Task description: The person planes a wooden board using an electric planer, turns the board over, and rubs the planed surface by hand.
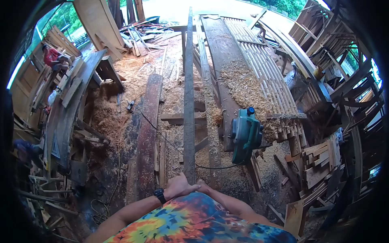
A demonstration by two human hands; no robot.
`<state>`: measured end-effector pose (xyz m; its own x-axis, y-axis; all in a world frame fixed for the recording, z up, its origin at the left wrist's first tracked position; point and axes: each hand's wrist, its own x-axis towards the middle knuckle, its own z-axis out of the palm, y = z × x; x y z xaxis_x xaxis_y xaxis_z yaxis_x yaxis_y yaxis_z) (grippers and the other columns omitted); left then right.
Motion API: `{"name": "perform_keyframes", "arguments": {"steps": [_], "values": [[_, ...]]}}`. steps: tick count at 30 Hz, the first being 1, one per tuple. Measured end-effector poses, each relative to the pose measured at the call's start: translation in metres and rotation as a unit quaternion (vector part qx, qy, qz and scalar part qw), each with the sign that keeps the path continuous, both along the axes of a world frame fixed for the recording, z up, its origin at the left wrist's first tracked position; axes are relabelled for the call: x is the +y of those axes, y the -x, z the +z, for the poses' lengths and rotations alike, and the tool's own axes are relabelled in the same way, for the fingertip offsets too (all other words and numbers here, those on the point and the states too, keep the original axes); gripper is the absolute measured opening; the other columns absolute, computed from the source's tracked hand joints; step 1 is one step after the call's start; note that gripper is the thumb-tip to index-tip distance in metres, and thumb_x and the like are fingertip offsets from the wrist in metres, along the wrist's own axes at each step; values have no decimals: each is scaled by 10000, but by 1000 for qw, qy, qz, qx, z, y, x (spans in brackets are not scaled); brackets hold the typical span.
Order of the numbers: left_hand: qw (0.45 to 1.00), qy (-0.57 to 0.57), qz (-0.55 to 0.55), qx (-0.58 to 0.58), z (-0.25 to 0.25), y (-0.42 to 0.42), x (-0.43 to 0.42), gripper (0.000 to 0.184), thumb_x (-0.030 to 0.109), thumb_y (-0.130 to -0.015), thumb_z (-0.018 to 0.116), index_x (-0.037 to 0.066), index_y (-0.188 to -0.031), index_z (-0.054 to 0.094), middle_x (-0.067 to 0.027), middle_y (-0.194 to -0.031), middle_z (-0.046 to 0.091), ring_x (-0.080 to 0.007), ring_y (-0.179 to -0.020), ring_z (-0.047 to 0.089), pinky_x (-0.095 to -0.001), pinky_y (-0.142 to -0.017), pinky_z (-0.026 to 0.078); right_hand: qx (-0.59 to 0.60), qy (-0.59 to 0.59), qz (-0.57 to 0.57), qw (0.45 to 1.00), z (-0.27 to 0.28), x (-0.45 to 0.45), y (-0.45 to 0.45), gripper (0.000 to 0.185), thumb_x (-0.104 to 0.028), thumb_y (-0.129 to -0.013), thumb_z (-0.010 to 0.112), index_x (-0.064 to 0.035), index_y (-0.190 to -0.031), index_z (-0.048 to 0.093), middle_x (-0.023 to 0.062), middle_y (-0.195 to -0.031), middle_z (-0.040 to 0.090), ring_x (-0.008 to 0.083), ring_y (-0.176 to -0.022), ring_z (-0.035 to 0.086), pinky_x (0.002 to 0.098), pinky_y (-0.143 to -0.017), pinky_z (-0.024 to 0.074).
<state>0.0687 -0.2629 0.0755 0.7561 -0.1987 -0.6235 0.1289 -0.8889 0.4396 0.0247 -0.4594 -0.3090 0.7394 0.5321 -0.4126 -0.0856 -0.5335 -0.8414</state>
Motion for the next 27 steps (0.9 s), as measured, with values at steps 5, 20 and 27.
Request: {"name": "perform_keyframes", "arguments": {"steps": [5, 20, 27], "values": [[1000, 14, 20, 5, 5, -2, 1, 1020, 696, -730, 682, -203, -1171, 490, -333, -1026, 666, -425, -992, 678, -492, -853, 532, 37, 2, 49, 998, 68, 0, -16, 268, -350, -833, 625, -93, -783, 684, 171, -880, 635, 332, -968, 628, 486, -851, 471], [995, 92, 17, -22, 25, -2, 5, 833, 616, -675, 730, -110, -1064, 609, -268, -922, 700, -416, -888, 699, -468, -778, 558, 378, -262, -407, 789, 157, 58, -41, 747, -555, -1051, 152, 4, -1343, 551, 176, -1225, 663, 316, -1106, 662, 450, -1010, 507], [993, 84, 30, -73, 14, 5, 11, 725, 585, -689, 748, -48, -1032, 662, -244, -898, 713, -404, -856, 709, -477, -752, 564, 356, -300, -401, 789, 182, 66, -48, 740, -562, -1049, 163, -8, -1305, 581, 162, -1242, 657, 310, -1091, 670, 439, -949, 548]]}}
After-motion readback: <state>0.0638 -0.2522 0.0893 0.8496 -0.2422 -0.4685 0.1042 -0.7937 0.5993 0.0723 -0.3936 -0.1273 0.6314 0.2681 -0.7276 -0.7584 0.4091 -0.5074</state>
